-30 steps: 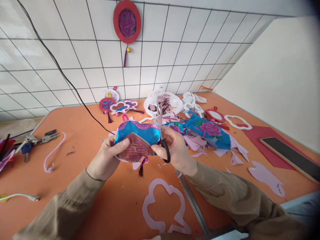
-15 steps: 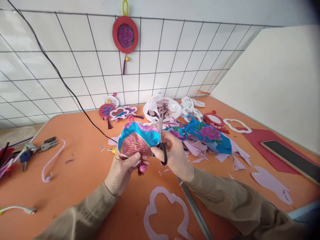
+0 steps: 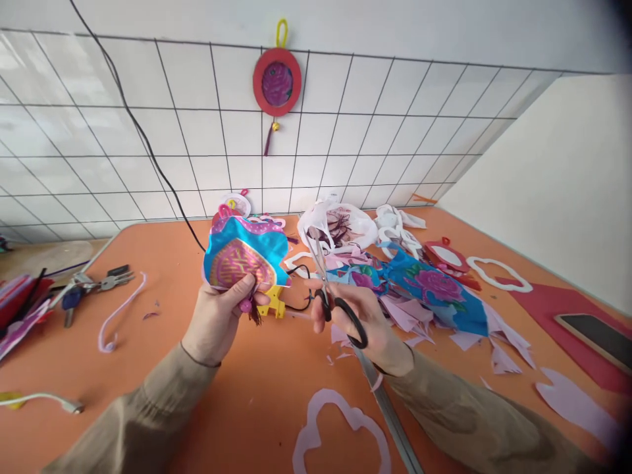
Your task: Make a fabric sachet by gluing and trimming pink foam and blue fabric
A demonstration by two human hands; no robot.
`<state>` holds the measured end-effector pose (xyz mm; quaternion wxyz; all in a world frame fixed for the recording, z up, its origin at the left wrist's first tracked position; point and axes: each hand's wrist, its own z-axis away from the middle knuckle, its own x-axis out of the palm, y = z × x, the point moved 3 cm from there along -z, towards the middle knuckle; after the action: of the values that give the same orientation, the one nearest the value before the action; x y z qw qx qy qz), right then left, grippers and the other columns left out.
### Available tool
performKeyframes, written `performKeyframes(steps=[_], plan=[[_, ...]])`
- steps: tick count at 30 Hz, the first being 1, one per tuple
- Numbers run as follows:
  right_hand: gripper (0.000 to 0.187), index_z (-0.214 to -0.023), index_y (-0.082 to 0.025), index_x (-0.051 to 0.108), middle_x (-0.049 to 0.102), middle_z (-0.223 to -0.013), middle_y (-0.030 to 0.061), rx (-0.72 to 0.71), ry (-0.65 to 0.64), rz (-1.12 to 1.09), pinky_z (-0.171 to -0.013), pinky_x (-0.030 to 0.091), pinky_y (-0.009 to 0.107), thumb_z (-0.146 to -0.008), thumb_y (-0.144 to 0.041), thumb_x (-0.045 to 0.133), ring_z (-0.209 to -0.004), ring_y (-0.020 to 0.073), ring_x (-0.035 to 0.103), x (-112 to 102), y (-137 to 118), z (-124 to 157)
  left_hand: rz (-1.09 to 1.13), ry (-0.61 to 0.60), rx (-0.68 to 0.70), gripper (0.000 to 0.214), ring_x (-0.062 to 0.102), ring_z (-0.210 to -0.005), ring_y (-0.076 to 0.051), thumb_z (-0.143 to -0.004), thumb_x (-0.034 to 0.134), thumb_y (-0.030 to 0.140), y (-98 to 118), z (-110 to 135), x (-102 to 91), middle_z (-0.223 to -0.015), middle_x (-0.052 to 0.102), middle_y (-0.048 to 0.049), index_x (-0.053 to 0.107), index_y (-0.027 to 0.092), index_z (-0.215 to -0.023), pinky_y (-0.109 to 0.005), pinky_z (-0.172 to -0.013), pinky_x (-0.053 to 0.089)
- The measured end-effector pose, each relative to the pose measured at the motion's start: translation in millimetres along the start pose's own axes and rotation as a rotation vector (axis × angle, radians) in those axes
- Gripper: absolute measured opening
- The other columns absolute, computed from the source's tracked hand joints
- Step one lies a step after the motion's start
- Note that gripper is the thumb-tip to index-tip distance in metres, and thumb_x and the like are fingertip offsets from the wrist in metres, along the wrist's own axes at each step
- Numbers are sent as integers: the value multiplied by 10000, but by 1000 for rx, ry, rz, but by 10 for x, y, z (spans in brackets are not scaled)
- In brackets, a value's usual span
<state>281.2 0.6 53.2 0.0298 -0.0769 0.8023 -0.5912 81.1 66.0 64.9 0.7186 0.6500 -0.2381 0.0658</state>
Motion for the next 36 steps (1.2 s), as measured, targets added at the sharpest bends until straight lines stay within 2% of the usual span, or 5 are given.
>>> performKeyframes(steps=[13, 19, 30, 33, 36], plan=[[75, -692, -181, 553, 499, -617, -8, -5, -137, 536, -624, 433, 290, -736, -237, 578, -564, 125, 462, 73, -172, 15, -35, -8, 38, 197, 623, -561, -128, -645, 842, 281, 228, -47, -86, -545, 653, -37, 714, 132, -645, -187, -480, 426], [177, -592, -191, 449, 412, -564, -37, -28, -94, 658, -498, 286, 244, -723, -180, 568, -529, 102, 380, 82, -262, -6, -57, -2, 47, 201, 635, -548, -132, -628, 851, 282, 241, -43, -95, -550, 677, -49, 720, 132, -651, -171, -454, 428], [120, -625, -181, 496, 458, -587, -33, -16, -133, 641, -543, 334, 248, -705, -164, 584, -552, 104, 428, 112, -244, 21, 200, -83, -228, 245, 624, -520, -113, -590, 876, 251, 117, -49, -85, -518, 631, -22, 685, 121, -671, -109, -353, 381], [32, -722, -165, 577, 509, -629, -14, 48, -163, 549, -554, 368, 252, -715, -194, 588, -571, 115, 468, 127, -244, 42, 263, -75, -315, 233, 596, -471, -94, -596, 866, 205, 36, -71, -116, -488, 584, 4, 675, 119, -697, -92, -308, 316], [165, -868, -144, 639, 543, -643, -4, 67, -193, 490, -541, 380, 252, -728, -204, 576, -569, 123, 483, 148, -246, 58, 328, -79, -283, 173, 513, -396, -57, -658, 816, 178, -27, -76, -133, -435, 498, 50, 667, 123, -726, -112, -344, 373]])
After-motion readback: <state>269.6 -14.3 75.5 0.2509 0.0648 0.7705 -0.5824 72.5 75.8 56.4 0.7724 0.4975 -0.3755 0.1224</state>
